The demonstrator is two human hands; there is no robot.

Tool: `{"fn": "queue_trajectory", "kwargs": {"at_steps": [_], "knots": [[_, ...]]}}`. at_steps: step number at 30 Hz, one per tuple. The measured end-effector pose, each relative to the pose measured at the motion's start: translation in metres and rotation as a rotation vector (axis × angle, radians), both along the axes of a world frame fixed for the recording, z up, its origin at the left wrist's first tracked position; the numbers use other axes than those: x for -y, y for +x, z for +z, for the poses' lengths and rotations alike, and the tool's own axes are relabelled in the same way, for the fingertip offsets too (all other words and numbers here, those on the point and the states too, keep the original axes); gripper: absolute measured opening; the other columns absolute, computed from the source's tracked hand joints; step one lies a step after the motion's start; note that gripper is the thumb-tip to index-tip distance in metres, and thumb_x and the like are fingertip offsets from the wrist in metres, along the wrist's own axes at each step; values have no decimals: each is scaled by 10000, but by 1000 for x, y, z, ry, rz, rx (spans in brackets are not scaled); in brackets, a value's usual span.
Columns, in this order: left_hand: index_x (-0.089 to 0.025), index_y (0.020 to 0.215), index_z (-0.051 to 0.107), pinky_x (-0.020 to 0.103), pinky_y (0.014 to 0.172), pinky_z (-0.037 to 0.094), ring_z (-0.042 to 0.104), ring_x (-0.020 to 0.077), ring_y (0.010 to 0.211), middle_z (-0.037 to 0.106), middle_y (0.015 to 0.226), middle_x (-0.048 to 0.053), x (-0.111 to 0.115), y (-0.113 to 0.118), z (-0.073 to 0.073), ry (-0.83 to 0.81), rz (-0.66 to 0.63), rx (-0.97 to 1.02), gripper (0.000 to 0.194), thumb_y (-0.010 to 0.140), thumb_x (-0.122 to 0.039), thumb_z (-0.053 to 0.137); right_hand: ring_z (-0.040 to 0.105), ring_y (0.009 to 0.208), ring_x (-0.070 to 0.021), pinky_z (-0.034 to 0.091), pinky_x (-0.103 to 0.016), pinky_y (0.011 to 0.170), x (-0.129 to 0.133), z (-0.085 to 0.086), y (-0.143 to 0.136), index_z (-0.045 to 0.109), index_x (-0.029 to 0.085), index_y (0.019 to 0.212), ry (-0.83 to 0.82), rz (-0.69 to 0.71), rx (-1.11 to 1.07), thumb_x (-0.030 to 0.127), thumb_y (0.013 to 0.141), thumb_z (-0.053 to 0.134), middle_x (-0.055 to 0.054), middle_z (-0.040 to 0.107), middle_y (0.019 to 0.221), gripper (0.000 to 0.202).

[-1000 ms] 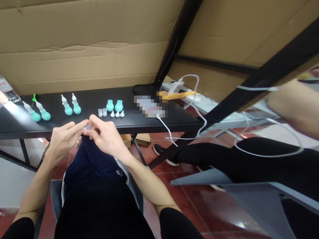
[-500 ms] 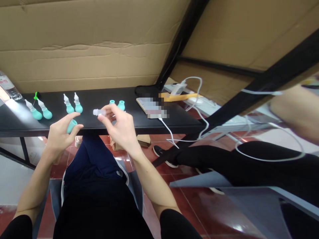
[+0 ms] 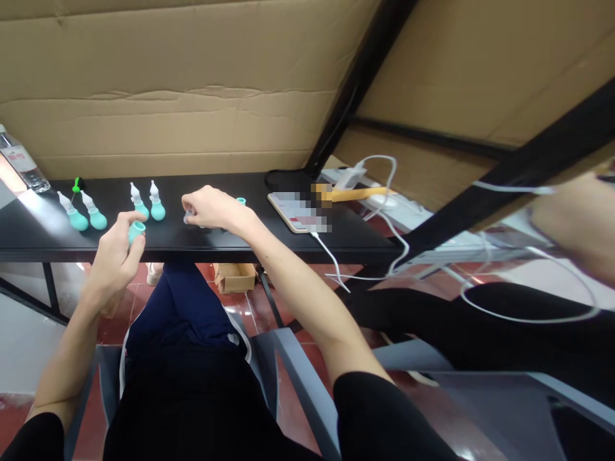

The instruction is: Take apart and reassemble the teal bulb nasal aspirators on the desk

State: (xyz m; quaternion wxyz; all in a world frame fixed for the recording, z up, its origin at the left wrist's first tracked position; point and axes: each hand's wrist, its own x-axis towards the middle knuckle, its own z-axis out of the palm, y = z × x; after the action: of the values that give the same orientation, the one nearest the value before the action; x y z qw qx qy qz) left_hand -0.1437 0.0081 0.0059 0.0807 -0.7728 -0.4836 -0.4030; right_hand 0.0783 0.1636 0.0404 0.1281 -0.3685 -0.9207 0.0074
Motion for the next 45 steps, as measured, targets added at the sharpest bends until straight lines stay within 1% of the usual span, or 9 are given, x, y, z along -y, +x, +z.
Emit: {"fn": "queue_trajectory", "kwargs": {"at_steps": [7, 18, 21, 25, 28, 31, 34, 38, 45], "knots": [[-191, 1343, 609, 377, 889, 612, 737, 204, 907, 776, 1221, 89, -1, -2, 0, -2, 35, 7, 316, 1046, -181, 501, 778, 1056, -303, 513, -348, 782, 5, 9, -14, 830, 180, 1180, 29, -62, 284, 201, 969, 719, -158, 832, 1239, 240], [-214, 1399, 587, 389, 928, 642, 761, 206, 935, 770, 1305, 110, -5, -3, -4, 26, 15, 9, 350, 1051, -198, 549, 774, 1070, -310, 519, -369, 851, 0, 15, -8, 863, 197, 1125, 68, -23, 289, 279, 960, 780, -143, 849, 1177, 202], [-219, 1462, 538, 400, 966, 646, 781, 228, 1037, 747, 1340, 120, -9, -4, -6, 35, 8, 30, 415, 1052, -221, 595, 756, 1083, -290, 513, -383, 918, 7, 23, -6, 849, 178, 1147, 108, 71, 79, 276, 1013, 712, -135, 844, 1163, 216], [-242, 1551, 435, 396, 974, 650, 787, 230, 1056, 759, 1248, 85, -13, -5, -11, 70, -3, 97, 578, 1042, -295, 704, 729, 923, -209, 515, -349, 870, 32, 36, -10, 824, 188, 1228, -69, 329, -278, 386, 1087, 636, -74, 841, 1080, 307], [-270, 1601, 345, 384, 958, 661, 804, 217, 1031, 780, 1223, 62, -13, -5, -15, 69, -38, 165, 728, 1029, -368, 784, 697, 892, -183, 498, -332, 847, 52, 42, -18, 828, 202, 1211, -115, 502, -318, 404, 1044, 711, -52, 828, 1082, 287], [-294, 1615, 300, 395, 964, 676, 819, 229, 1075, 788, 1256, 69, -13, -4, -16, 67, -57, 219, 842, 994, -430, 853, 672, 884, -175, 484, -331, 862, 62, 44, -22, 843, 216, 1138, -61, 545, -310, 337, 994, 768, -34, 809, 1038, 202], [-306, 1603, 309, 401, 984, 683, 797, 250, 1196, 758, 1349, 99, -13, -4, -15, 91, -46, 273, 859, 972, -433, 877, 675, 885, -187, 490, -344, 878, 54, 48, -18, 845, 223, 1141, -21, 449, -336, 315, 973, 800, -28, 801, 1003, 197], [-292, 1545, 406, 363, 929, 674, 778, 230, 1193, 699, 1427, 112, -10, -6, -9, 140, 18, 297, 657, 1015, -352, 790, 718, 980, -244, 513, -400, 959, 15, 47, -7, 851, 218, 1176, 64, 164, -319, 292, 959, 829, -57, 808, 1040, 231], [-276, 1461, 503, 348, 828, 653, 766, 202, 1045, 678, 1369, 93, -8, -10, -4, 210, 93, 315, 503, 1012, -293, 728, 749, 1077, -294, 567, -388, 895, -43, 20, 0, 864, 211, 1269, 27, -173, 54, 183, 960, 805, -139, 831, 1176, 317]]}}
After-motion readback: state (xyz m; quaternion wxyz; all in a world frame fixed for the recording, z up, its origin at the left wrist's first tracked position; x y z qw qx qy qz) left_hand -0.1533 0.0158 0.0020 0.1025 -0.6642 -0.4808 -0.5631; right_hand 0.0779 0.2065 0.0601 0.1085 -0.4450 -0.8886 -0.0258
